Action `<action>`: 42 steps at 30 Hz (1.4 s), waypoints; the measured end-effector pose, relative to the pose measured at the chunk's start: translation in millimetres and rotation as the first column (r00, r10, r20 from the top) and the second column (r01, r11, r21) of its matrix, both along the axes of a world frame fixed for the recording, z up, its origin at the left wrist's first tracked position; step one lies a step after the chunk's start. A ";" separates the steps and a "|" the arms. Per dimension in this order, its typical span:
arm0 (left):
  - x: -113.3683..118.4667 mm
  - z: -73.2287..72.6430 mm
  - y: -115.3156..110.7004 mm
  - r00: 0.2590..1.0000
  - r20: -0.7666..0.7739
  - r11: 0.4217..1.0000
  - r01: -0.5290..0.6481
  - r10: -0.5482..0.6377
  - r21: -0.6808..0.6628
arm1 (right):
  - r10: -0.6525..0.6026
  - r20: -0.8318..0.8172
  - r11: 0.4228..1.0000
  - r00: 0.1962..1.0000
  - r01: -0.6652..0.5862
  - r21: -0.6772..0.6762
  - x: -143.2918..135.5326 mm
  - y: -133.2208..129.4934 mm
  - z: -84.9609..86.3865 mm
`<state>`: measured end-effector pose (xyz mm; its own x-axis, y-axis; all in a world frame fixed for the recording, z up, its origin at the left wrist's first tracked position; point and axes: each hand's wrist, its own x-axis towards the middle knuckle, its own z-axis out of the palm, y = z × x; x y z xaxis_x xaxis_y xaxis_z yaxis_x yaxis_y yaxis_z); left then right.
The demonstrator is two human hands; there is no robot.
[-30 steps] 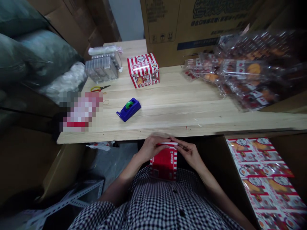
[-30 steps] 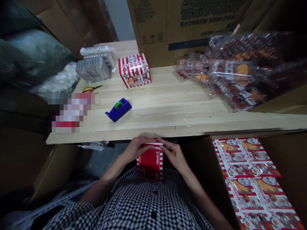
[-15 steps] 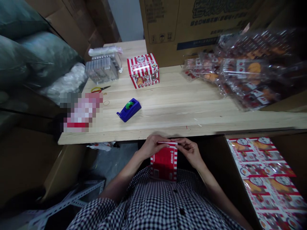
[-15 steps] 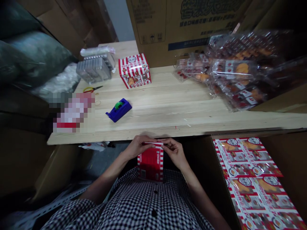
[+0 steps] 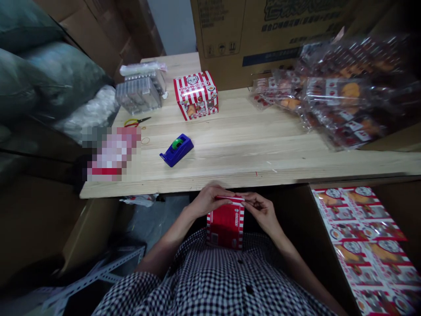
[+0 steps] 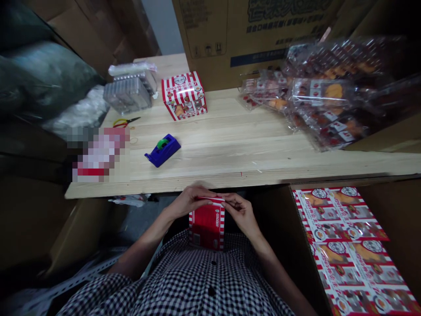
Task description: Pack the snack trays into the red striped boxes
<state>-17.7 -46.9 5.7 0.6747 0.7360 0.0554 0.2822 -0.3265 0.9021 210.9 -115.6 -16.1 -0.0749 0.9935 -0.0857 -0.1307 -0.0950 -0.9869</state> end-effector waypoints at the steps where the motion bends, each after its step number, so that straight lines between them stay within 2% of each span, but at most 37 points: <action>1: 0.7 -0.8 0.7 1.000 -0.004 1.000 0.006 -0.006 -0.006 | 0.003 0.010 1.000 1.000 -0.003 0.000 1.2 0.1 -0.9; 6: 3.3 -1.4 2.7 1.000 0.027 0.998 0.009 -0.008 -0.065 | 0.014 -0.043 1.000 0.999 -0.015 -0.023 2.9 2.1 -4.2; 9: 4.8 1.3 4.0 0.996 0.051 0.991 -0.068 0.074 -0.119 | 0.013 -0.142 0.999 0.990 -0.017 -0.027 -3.9 4.6 -5.5; 13: 6.9 7.5 9.1 0.989 -0.015 0.974 -0.148 0.147 -0.170 | 0.026 -0.199 1.000 0.980 -0.029 -0.012 -13.9 7.5 -2.5; 18: 10.1 12.1 13.5 0.990 -0.021 0.978 -0.139 0.138 -0.157 | 0.089 -0.190 0.996 0.978 -0.088 0.011 -14.8 7.4 2.8; 22: 11.2 11.4 14.4 0.986 -0.053 0.984 -0.163 0.160 -0.073 | 0.098 -0.180 0.995 0.979 -0.094 0.032 -13.6 7.7 1.5; 31: 7.9 21.7 17.8 0.986 -0.150 0.997 -0.062 0.067 0.038 | 0.113 -0.165 0.993 0.980 -0.107 0.041 -14.1 7.0 3.5; 37: 5.8 30.8 24.9 0.975 -0.215 0.995 0.070 -0.052 0.076 | 0.115 -0.158 0.993 0.981 -0.114 0.018 -13.8 6.0 3.7; 42: 11.3 35.8 30.9 0.985 -0.143 0.992 0.108 -0.098 0.062 | 0.096 -0.162 0.995 0.982 -0.097 -0.001 -13.9 5.7 3.9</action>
<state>-6.4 -16.1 41.5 0.7512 0.6601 0.0040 0.3655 -0.4209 0.8302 197.0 -110.0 -12.2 -0.1838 0.9802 -0.0738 -0.2780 -0.1239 -0.9526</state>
